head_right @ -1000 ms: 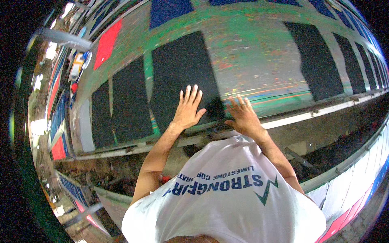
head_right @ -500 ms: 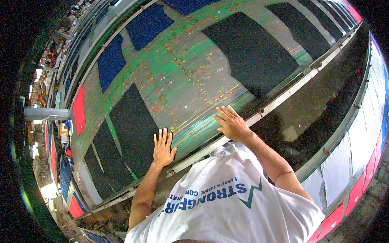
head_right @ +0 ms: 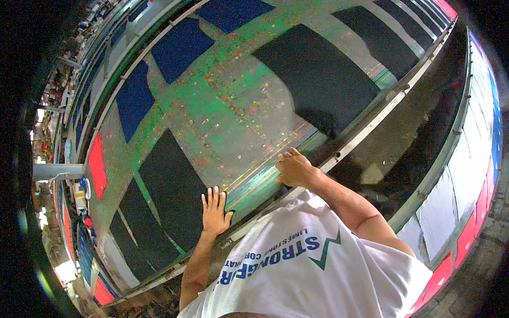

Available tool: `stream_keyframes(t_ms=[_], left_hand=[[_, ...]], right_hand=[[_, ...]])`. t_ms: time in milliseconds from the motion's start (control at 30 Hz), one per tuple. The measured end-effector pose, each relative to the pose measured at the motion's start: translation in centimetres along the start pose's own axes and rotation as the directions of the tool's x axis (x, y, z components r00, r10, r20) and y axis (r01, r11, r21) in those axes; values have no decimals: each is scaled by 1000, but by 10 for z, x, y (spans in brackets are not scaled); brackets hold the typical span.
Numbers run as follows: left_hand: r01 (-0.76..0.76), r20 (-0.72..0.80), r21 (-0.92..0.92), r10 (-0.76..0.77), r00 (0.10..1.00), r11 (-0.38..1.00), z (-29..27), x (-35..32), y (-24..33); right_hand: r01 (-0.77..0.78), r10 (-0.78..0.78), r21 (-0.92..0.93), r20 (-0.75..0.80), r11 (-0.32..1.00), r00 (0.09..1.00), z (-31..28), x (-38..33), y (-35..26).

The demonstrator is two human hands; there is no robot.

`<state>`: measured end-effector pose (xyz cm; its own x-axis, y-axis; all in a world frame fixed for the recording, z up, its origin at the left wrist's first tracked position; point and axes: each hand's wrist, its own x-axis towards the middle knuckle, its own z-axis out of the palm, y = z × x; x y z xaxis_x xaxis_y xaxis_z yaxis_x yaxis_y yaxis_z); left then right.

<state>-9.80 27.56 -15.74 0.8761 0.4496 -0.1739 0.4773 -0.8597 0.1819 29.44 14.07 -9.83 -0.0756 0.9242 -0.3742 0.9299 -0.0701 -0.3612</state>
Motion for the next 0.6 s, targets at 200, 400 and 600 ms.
stream_keyframes(t_ms=[200,400,600], left_hand=[[-23,-7,-73,23,1000,997,-13,3,5],[149,-302,-441,-303,904,885,-18,70,73],[23,92,-994,-695,713,-108,-9,197,219]], right_hand=[[25,-23,83,-30,996,999,-19,19,24],[97,101,372,-480,923,872,-30,1,108],[-119,258,261,-600,958,757,-73,-41,265]])
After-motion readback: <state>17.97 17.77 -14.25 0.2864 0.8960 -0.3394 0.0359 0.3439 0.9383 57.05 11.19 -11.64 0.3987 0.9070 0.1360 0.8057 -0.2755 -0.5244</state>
